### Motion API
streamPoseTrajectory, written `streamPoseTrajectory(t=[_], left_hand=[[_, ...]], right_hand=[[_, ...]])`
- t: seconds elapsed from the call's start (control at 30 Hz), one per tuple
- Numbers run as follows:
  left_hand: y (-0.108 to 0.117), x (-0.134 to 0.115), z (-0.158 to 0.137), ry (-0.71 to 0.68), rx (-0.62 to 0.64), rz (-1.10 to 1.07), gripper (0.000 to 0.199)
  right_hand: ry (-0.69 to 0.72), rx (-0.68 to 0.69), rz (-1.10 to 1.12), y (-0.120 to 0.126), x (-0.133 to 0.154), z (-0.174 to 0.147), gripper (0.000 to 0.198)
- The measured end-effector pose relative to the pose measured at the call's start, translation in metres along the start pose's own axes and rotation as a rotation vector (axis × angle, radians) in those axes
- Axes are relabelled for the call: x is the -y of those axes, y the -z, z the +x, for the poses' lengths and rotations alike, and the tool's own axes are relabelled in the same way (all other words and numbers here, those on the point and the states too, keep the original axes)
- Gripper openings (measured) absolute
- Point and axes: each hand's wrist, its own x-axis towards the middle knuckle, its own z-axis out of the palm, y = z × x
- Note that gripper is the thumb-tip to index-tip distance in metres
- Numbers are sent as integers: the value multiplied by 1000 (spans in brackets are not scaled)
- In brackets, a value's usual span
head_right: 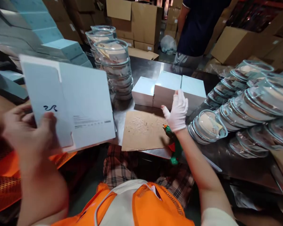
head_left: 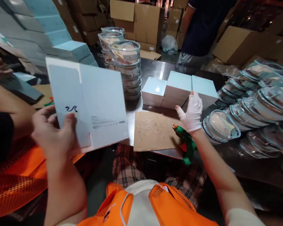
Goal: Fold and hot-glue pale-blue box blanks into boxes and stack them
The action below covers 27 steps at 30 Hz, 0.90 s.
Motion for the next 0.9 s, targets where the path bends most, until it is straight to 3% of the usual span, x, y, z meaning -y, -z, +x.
streamPoseTrajectory(t=[0.07, 0.1, 0.17, 0.23, 0.33, 0.4, 0.47, 0.6, 0.67, 0.73, 0.8, 0.83, 0.9], left_hand=[[16, -30, -31, -149, 68, -143, 52], [20, -43, -49, -219, 174, -201, 44], [20, -57, -81, -418, 542, -306, 30], [12, -55, -108, -578, 802, -355, 21], [-1, -30, -130, -649, 925, -354, 22], [-4, -10, -134, -647, 961, -378, 24], [-2, 7, -134, -637, 951, -390, 26], [4, 34, -145, -705, 865, -271, 33], [1, 46, -164, -819, 915, -170, 44], [-6, 58, -188, -925, 1008, -87, 84], [-12, 66, -207, -968, 1074, -33, 119], [-14, 68, -212, -969, 1098, -19, 122], [-13, 70, -210, -922, 1151, -33, 107]], right_hand=[[175, -151, 195, 29, 18, -47, 74], [232, -216, 265, 42, 28, -68, 75], [329, -298, 363, 62, 46, -99, 80], [326, -299, 426, 69, 57, -117, 75], [173, -189, 508, 68, 54, -130, 47], [111, 6, 609, 66, 43, -137, 34], [43, 333, 791, 63, 33, -144, 35], [-225, 1115, 1317, 48, 35, -162, 57], [-263, 1386, 1531, 37, 50, -174, 71], [-269, 1500, 1689, 27, 68, -185, 82], [-278, 1506, 1795, 23, 78, -194, 84], [-282, 1500, 1819, 24, 78, -198, 84], [-289, 1444, 1790, 30, 68, -205, 85]])
